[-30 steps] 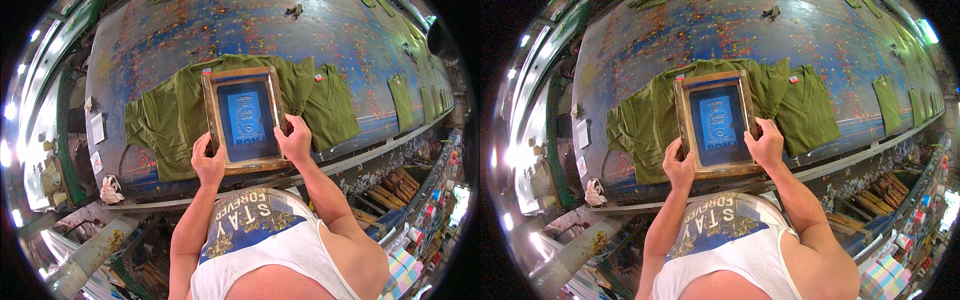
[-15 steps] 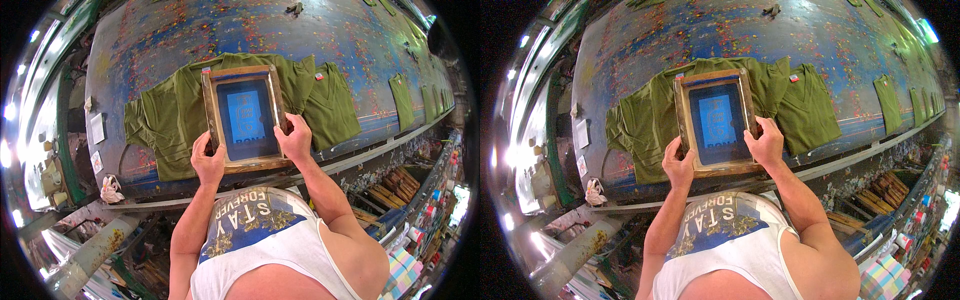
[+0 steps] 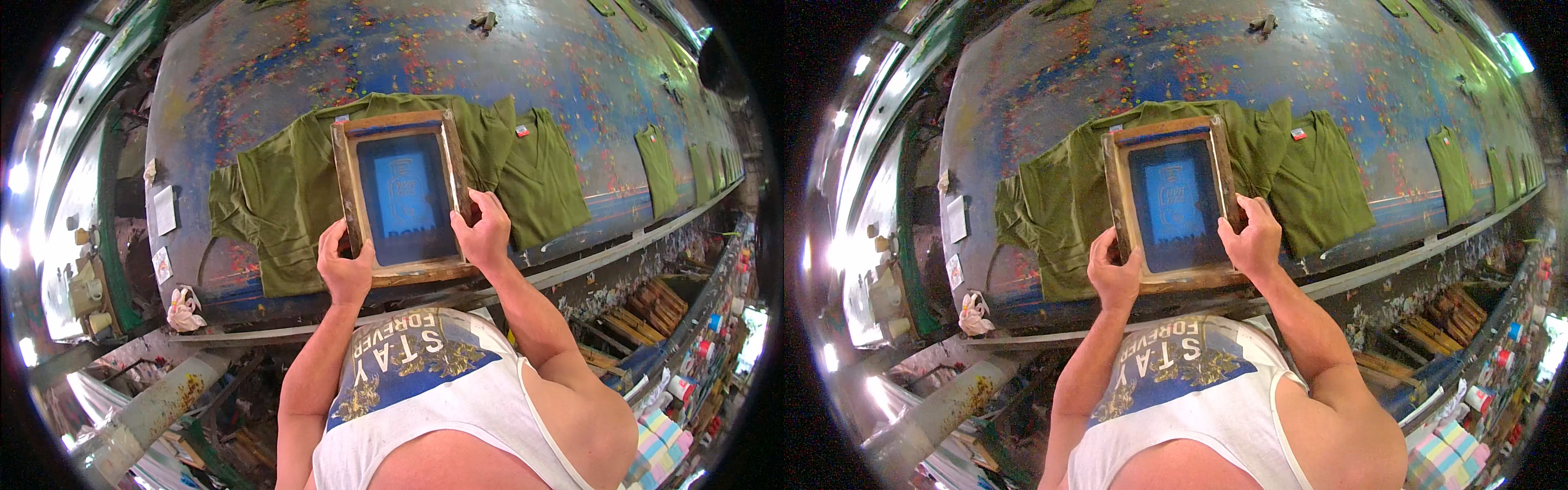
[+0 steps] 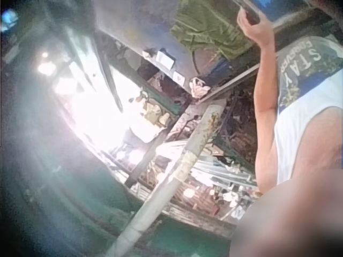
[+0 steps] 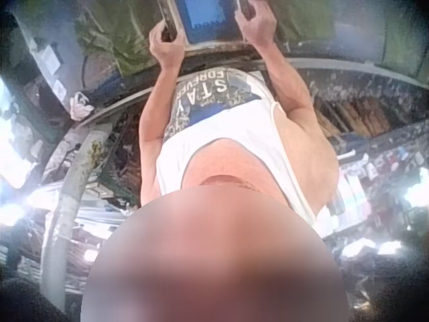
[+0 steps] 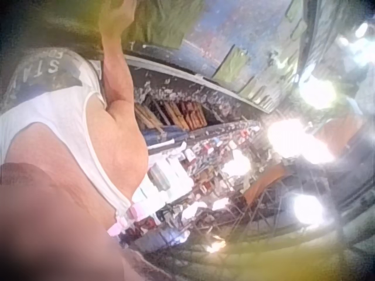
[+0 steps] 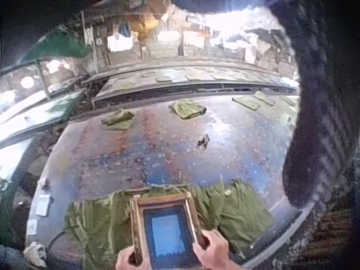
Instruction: The person lays out green t-shirts on a paint-splattered workbench, positions a wooden screen-printing frame over each shirt, and uses a squeegee to press ink through the screen. The person then removes the frame and sets it aside, repeating the process on another shirt.
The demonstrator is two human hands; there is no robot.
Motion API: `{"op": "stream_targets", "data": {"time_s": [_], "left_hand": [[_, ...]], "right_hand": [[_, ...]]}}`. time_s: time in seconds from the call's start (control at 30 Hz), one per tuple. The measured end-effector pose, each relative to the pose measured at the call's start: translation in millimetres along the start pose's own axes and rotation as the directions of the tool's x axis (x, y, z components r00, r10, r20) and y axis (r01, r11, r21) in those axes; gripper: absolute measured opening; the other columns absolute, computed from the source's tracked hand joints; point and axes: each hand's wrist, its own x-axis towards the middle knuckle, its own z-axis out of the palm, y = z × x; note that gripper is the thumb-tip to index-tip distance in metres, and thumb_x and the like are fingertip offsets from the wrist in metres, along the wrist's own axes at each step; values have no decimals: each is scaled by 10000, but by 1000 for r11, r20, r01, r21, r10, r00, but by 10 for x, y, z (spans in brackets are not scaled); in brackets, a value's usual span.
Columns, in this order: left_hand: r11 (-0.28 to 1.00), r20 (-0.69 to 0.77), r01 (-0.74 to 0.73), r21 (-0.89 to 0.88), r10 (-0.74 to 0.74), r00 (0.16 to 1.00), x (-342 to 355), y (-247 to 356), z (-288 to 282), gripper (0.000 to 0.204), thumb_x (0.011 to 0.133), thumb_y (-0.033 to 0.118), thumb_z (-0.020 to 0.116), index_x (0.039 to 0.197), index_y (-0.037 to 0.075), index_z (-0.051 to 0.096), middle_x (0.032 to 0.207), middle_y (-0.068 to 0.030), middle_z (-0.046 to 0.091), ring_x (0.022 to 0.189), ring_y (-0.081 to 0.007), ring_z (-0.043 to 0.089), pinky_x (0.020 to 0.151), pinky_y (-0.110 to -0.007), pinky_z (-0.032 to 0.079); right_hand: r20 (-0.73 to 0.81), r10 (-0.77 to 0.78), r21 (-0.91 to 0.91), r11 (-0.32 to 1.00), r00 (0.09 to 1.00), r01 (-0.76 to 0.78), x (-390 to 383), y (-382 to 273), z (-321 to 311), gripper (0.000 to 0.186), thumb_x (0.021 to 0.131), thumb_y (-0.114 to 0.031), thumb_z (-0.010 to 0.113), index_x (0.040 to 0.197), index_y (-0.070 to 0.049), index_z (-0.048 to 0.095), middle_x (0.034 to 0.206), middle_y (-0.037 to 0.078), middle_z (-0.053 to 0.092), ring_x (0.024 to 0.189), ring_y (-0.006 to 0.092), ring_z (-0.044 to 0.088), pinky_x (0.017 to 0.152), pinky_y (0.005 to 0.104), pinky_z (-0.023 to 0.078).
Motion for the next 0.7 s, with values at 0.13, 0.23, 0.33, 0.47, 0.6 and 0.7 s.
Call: {"op": "stream_targets", "data": {"time_s": [0.13,0.23,0.33,0.47,0.6,0.7], "left_hand": [[998,-99,-19,-58,13,995,48,0,-210,522,835,-58,844,1342,-1,738,1286,-102,746,1078,-176,734,910,-325,621],[965,-151,68,-252,-108,983,152,-45,-593,533,849,-84,831,1369,-40,725,1266,-101,751,1071,-163,730,921,-329,618],[974,-281,103,-201,-158,947,170,-126,-1164,599,859,-137,791,1441,-73,665,1299,-156,743,1111,-227,739,998,-366,607],[958,-463,123,-259,-235,855,3,-303,-1947,594,893,-157,687,1481,-103,620,1367,-199,716,1197,-265,717,1038,-387,592],[929,-572,124,-349,-316,757,-451,-425,-2507,588,927,-124,689,1508,-96,601,1398,-195,707,1206,-268,715,1060,-401,583],[913,-616,121,-389,-355,703,-744,-481,-2700,585,939,-92,705,1514,-85,600,1395,-191,711,1199,-270,721,1059,-412,588]], "right_hand": [[19,-132,54,990,991,131,74,-293,-134,426,884,-151,862,1237,47,729,1011,180,734,812,306,733,708,388,594],[104,-179,189,969,978,158,175,-444,-213,331,981,-164,817,1235,33,741,964,151,736,662,219,695,587,336,547],[162,-174,208,968,971,139,269,-430,-241,261,984,-106,795,1213,11,756,936,115,738,625,202,673,574,335,539],[123,-159,129,981,980,143,288,-211,-262,199,950,-43,780,1149,-41,770,875,94,712,601,202,641,579,344,536],[209,-184,4,982,961,187,118,-46,-321,85,947,-57,781,1021,-87,751,864,87,715,662,265,699,600,361,554],[279,-374,-51,914,884,403,-58,-55,-321,58,956,-109,779,1004,-115,747,876,83,732,721,282,741,619,397,573]]}}
